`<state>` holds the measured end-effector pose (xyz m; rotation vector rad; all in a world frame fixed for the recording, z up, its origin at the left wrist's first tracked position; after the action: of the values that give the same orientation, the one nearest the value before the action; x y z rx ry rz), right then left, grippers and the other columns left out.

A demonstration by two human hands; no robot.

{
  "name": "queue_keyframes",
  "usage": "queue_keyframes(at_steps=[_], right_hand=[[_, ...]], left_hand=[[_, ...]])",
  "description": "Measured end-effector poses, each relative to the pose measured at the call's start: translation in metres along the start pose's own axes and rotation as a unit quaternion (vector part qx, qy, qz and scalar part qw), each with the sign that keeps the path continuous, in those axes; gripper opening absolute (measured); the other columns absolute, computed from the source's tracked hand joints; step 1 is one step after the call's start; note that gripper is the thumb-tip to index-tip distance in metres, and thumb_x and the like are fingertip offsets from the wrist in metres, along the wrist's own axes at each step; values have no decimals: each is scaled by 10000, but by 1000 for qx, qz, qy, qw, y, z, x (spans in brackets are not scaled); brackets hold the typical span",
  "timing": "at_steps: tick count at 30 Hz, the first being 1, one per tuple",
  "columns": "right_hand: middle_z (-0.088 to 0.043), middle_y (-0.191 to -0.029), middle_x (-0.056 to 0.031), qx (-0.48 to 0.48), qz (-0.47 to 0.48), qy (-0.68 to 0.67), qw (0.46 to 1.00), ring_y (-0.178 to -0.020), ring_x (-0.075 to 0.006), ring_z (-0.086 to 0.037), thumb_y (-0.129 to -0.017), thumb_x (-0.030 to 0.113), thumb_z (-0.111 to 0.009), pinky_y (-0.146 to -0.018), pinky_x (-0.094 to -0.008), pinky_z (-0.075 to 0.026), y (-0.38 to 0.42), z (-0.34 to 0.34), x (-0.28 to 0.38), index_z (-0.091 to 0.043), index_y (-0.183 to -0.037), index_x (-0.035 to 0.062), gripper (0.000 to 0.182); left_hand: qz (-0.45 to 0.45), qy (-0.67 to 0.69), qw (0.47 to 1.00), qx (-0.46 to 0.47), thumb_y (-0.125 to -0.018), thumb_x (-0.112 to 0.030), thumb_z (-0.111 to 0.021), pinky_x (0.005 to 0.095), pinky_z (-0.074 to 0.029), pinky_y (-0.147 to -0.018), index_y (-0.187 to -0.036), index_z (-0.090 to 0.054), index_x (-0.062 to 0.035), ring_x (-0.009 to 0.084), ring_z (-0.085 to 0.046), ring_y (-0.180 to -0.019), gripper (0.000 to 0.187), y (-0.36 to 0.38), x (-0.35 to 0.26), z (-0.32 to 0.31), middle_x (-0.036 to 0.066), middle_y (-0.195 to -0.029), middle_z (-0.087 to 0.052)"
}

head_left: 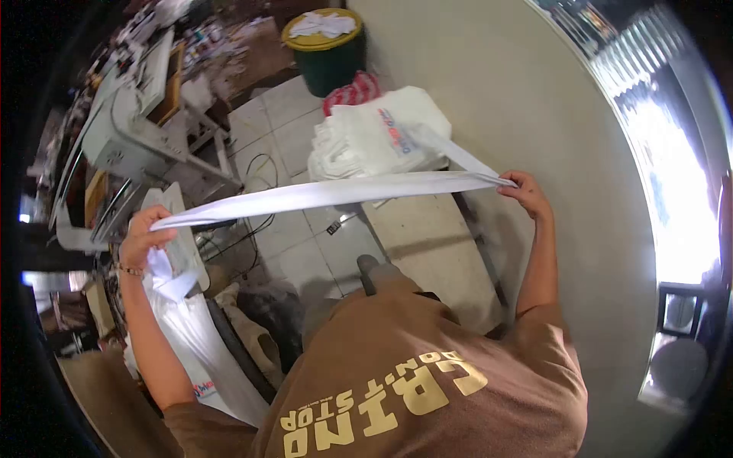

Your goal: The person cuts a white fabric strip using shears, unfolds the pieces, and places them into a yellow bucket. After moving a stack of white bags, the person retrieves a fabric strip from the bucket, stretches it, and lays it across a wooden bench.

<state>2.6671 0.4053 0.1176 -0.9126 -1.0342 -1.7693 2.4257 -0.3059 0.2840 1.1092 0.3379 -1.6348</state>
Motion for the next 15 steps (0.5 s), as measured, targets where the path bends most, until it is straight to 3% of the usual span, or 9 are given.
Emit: queue_keyframes(at_steps=[1,2,3,6,8,11,12,14,15], right_hand=[[-589,-765,21,-40,-30,35,998,-699,-81,-507,-782,168,-739,-637,-232,-389,8,6,-17,-681,-924,44,197],[-589,-765,21,-52,-39,33,997,-699,-81,-507,-782,168,-739,-637,-232,-389,15,11,-34,-681,-924,44,197],[-600,-771,14,-91,-14,6,996,-705,-86,-515,-795,159,-721,-652,-229,-396,21,13,-48,-685,-936,40,188],[-598,-774,0,-170,-18,-24,985,-738,-94,-516,-816,147,-692,-673,-238,-400,43,13,-82,-682,-942,29,173],[-585,-770,-6,-210,-48,-33,976,-764,-96,-508,-825,144,-679,-681,-249,-398,57,6,-106,-674,-938,21,167],[-586,-750,-17,-287,-52,81,953,-724,-99,-519,-841,146,-667,-649,-253,-400,78,-8,-141,-673,-958,11,179],[-589,-757,-17,-279,-112,135,944,-713,-105,-534,-855,140,-653,-655,-266,-425,84,-13,-146,-671,-974,17,173],[-591,-764,-18,-270,-174,193,927,-701,-111,-548,-868,135,-640,-660,-279,-450,87,-22,-160,-669,-991,22,169],[-600,-783,-17,-277,-250,9,928,-692,-124,-559,-885,132,-617,-680,-298,-476,84,-29,-176,-659,-1036,33,185]], left_hand=[[1,15,997,80,-780,-139,-730,185,-315,-440,-831,-601,-69,12,-417,-496,155,-10,-8,-20,-53,-651,-542],[-15,15,995,102,-861,-224,-704,186,-317,-421,-829,-599,-77,1,-391,-473,184,-22,-10,-36,-61,-643,-516],[-19,13,993,114,-861,-224,-704,186,-317,-421,-829,-599,-77,1,-391,-473,184,-33,-9,-48,-61,-643,-516],[77,68,978,181,-958,-264,-595,192,-298,-395,-798,-573,-86,4,-358,-438,240,-62,-3,-81,-75,-565,-415],[99,30,974,199,-955,-275,-599,201,-300,-392,-791,-573,-82,11,-359,-436,254,-69,-2,-105,-70,-554,-411],[123,-82,966,213,-941,-305,-615,240,-314,-386,-791,-597,-63,43,-371,-430,285,-86,30,-129,-55,-547,-417],[118,-94,958,244,-937,-364,-611,251,-358,-388,-878,-637,-50,72,-408,-435,320,-91,41,-136,-40,-579,-452],[139,-78,954,253,-905,-350,-652,264,-349,-397,-773,-608,-50,79,-412,-438,331,-95,71,-155,-37,-550,-448],[137,-58,950,273,-900,-367,-654,269,-355,-398,-763,-608,-54,84,-423,-444,344,-97,87,-168,-34,-549,-450]])
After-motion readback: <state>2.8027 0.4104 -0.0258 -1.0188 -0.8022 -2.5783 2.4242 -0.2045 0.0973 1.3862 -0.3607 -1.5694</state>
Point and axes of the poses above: each hand's wrist, its own y-axis away from the middle knuckle, its own z-axis out of the back of the hand, x = y × z, the point moved 2 cm from there along -y, towards the middle knuckle
